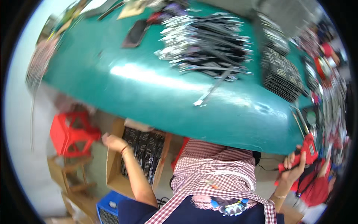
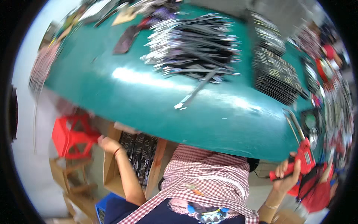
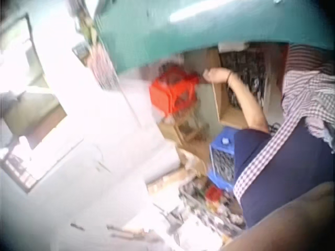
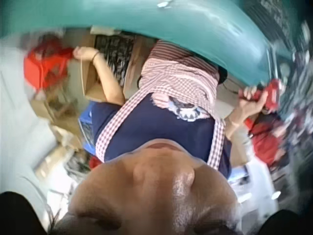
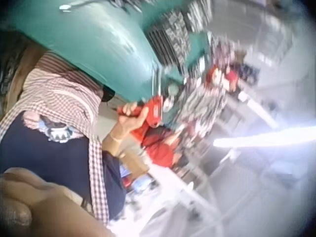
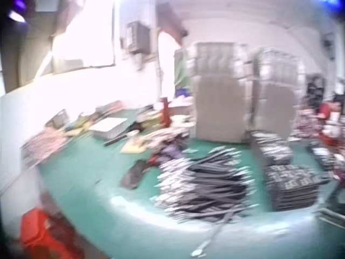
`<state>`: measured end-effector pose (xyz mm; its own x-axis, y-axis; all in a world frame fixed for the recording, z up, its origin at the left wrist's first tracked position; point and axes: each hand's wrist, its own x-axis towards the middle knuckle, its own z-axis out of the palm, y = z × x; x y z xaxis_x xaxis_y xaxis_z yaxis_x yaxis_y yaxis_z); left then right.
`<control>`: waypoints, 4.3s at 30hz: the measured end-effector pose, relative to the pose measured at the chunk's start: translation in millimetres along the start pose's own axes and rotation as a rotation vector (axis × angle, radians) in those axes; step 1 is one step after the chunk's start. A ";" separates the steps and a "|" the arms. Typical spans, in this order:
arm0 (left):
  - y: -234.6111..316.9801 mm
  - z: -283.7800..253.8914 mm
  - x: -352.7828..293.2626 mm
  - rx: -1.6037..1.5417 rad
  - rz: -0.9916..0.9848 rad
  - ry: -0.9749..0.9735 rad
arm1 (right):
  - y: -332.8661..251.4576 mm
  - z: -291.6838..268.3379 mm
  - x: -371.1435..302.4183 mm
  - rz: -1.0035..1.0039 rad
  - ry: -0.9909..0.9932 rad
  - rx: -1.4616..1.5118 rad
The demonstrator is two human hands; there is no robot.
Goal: The person solders wires onto circuit boards using a soldering iron and places the completed circuit boards into a cardboard box by hand.
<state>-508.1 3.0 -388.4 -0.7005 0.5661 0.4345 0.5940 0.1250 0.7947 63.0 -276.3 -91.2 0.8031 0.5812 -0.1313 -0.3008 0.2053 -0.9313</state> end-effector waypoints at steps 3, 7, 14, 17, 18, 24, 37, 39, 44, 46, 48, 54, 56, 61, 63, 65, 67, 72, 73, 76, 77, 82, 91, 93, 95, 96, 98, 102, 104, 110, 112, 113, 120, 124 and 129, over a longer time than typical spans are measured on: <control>163.5 -60.9 46.4 -0.075 0.195 0.445 | 2.5 6.5 -1.7 -0.045 -0.001 0.071; 329.9 -50.6 4.4 -0.812 0.540 0.026 | 9.6 -11.8 -9.7 -0.120 0.056 0.096; 507.3 53.0 -158.2 -0.598 1.083 -1.608 | 4.1 -50.3 -20.6 -0.178 0.142 0.182; 543.2 79.0 -217.2 -0.727 -0.361 -2.414 | -1.1 -72.6 -28.9 -0.224 0.183 0.182; 546.5 89.9 -240.4 -0.773 -0.643 -2.401 | -2.1 -80.2 -32.3 -0.240 0.207 0.178; 558.4 129.6 -292.9 -0.907 -0.912 -2.074 | -0.8 -121.6 -38.7 -0.246 0.311 0.267; 578.8 108.4 -263.1 -0.763 -0.698 -2.111 | -2.7 -136.0 -21.2 -0.244 0.311 0.302; 578.2 93.9 -255.0 -0.785 -0.660 -2.159 | -2.0 -138.1 -21.6 -0.243 0.312 0.303; 558.4 108.6 -240.7 -0.896 -1.137 -2.041 | -4.2 -137.7 -19.9 -0.247 0.325 0.338; 554.8 104.2 -237.1 -0.903 -1.086 -2.071 | -2.6 -137.9 -19.6 -0.256 0.310 0.328; 556.9 92.7 -231.6 -0.897 -1.000 -2.142 | -2.2 -136.6 -20.1 -0.264 0.300 0.318; 558.2 77.3 -205.9 -0.930 -0.218 -2.378 | -4.8 -137.6 -22.8 -0.274 0.322 0.290; 577.8 62.8 -187.1 -0.702 0.268 -2.276 | -7.1 -138.4 -23.5 -0.307 0.315 0.316; 596.4 86.9 -191.5 -0.377 0.843 -2.237 | -9.8 -144.3 -24.8 -0.313 0.306 0.303; 600.4 91.0 -211.9 -0.321 0.807 -2.381 | -10.6 -142.8 -26.2 -0.318 0.294 0.303; 590.0 107.6 -228.4 -0.370 0.727 -2.535 | -12.7 -134.9 -26.3 -0.302 0.306 0.315; 581.2 121.6 -249.2 -0.353 0.504 -2.717 | -12.9 -129.4 -26.6 -0.305 0.293 0.320; 580.1 128.0 -276.5 -0.198 0.512 -2.772 | -16.1 -130.2 -30.5 -0.320 0.286 0.327; 580.8 126.1 -277.2 -0.201 0.512 -2.775 | -15.5 -133.1 -31.7 -0.322 0.280 0.329; 569.3 112.0 -279.0 -0.192 1.794 -1.546 | -14.1 -139.1 -34.6 -0.324 0.277 0.316; 561.2 105.5 -283.4 -0.235 1.722 -1.463 | -13.5 -139.4 -34.1 -0.322 0.281 0.302; 584.6 85.3 -260.5 -0.143 1.607 -1.083 | -9.0 -131.7 -29.7 -0.285 0.339 0.318; 553.6 159.8 -220.8 -0.154 1.452 -1.305 | -7.2 -125.4 -27.8 -0.281 0.252 0.322; 559.5 152.2 -218.5 -0.212 1.454 -1.304 | -6.7 -124.2 -26.6 -0.278 0.244 0.333; 563.6 149.8 -215.9 -0.330 1.370 -1.407 | -10.0 -119.5 -25.6 -0.278 0.214 0.322; 566.6 140.6 -218.3 -0.358 1.270 -1.487 | -10.6 -118.4 -25.8 -0.294 0.192 0.316; 572.9 107.1 -228.3 -0.389 1.262 -1.519 | -12.8 -119.5 -28.6 -0.298 0.209 0.293; 550.0 2.1 -261.3 -0.395 1.320 -1.621 | -12.4 -129.3 -29.5 -0.314 0.240 0.280; 524.6 -48.8 -280.1 -0.365 1.366 -1.609 | -10.4 -130.5 -27.6 -0.315 0.252 0.281; 473.3 -83.3 -327.3 -0.265 1.317 -1.543 | -10.8 -124.2 -22.5 -0.298 0.206 0.304; 464.9 -73.9 -330.2 -0.219 1.322 -1.534 | -12.1 -124.3 -21.5 -0.292 0.186 0.301; 461.7 -72.6 -328.8 -0.207 1.328 -1.544 | -12.2 -125.7 -21.8 -0.288 0.176 0.300; 456.0 -59.8 -290.3 -0.141 1.439 -1.600 | -9.3 -125.2 -25.3 -0.267 0.210 0.283; 455.9 -53.3 -278.9 -0.131 1.453 -1.596 | -6.8 -119.5 -23.9 -0.240 0.187 0.281; 454.6 -55.2 -272.6 -0.116 1.418 -1.578 | -5.7 -109.3 -20.5 -0.249 0.158 0.276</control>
<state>-68.9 -139.5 -122.2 0.9669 0.2536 0.0295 0.2249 -0.9009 0.3713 104.5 -375.5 -120.3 0.9314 0.3636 0.0160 -0.1969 0.5403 -0.8181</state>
